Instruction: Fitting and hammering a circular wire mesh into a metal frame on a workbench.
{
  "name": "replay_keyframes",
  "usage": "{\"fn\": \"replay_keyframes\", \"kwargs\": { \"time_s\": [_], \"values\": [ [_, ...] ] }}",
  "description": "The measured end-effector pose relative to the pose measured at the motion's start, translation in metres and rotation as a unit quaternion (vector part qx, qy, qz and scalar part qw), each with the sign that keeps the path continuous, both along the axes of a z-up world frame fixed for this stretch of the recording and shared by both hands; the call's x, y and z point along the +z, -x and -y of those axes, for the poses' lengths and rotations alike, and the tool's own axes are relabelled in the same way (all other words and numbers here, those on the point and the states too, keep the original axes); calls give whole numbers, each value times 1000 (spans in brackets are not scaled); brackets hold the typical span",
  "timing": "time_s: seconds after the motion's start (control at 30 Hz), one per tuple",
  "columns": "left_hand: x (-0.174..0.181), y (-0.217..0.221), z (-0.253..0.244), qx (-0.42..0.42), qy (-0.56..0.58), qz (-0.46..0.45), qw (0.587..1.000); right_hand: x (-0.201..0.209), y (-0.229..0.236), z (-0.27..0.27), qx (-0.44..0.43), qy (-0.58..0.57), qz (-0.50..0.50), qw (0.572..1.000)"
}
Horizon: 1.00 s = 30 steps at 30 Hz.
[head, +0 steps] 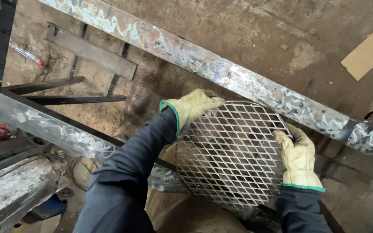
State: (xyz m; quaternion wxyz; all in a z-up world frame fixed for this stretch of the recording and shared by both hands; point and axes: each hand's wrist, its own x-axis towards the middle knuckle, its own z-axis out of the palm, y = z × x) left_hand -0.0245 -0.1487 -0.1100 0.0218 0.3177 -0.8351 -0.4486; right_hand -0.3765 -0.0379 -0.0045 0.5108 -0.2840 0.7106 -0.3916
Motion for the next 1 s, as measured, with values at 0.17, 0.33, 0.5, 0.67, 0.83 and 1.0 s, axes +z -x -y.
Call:
{"fn": "replay_keyframes", "kwargs": {
  "time_s": [0.17, 0.33, 0.5, 0.67, 0.83, 1.0],
  "values": [
    [-17, 1, -6, 115, -209, -78, 968, 1, -2, 0, -2, -2, -4, 1000],
    [95, 5, 4, 280, -347, -50, 894, 0, -3, 2, -10, -3, -4, 1000],
    [133, 13, 8, 352, -349, 38, 868, 6, -1, 3, 23, -17, -66, 997],
    [144, 12, 6, 341, -287, 71, 892, 30, -14, 15, 65, -83, -132, 986],
    [66, 0, -14, 341, -292, -33, 893, 33, -15, 15, 66, -67, -114, 989],
    [84, 10, -7, 344, -325, -67, 879, 30, -13, 13, 60, -60, -106, 991]
  ]
}}
